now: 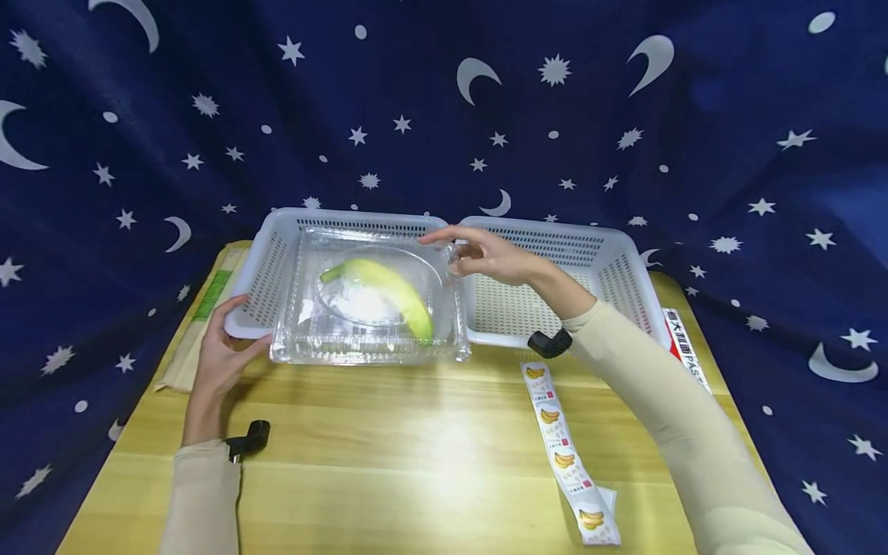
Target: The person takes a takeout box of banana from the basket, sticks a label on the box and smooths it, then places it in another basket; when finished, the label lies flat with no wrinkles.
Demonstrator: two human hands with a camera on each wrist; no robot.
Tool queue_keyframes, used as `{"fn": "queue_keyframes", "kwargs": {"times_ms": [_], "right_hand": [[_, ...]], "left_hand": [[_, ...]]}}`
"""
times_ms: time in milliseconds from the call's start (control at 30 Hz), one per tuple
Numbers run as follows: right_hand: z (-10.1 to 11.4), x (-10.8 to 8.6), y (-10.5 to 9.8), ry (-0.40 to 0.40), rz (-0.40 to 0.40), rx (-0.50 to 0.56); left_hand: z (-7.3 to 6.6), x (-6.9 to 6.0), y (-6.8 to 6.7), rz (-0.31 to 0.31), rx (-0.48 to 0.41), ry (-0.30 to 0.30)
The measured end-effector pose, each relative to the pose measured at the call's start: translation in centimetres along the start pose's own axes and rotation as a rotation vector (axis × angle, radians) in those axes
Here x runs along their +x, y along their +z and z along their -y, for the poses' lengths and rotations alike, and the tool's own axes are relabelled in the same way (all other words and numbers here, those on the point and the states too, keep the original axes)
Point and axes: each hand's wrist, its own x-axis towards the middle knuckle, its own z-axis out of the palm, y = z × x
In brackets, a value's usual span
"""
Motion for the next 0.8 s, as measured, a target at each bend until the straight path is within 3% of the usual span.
{"fn": "queue_keyframes", "kwargs": {"times_ms": [200,300,400,500,800], "right_hand": [[0.6,-5.6,3.3,-0.062,0.001,-0.090],[0.3,-8.1,5.5,-0.072,0.002,-0.055],[-0.2,-10.0,7.7,-0.068,0.012,0.050],[-1.2,-11.4,9.1,-0.052,0.004,0.090],[-4.5,-14.3,10.8,-0.013,-0.071,0.046]], "left_hand": [[-0.2,0.1,0.2,-0.006,-0.020,-0.012],[-0.2,0.0,0.1,-0.008,0.006,-0.013],[-0.3,0.1,-0.1,-0.005,0.027,-0.012],[-0.3,0.2,-0.2,-0.006,0.011,-0.018],[-0.4,0.1,0.1,-0.007,-0.024,-0.023]]}}
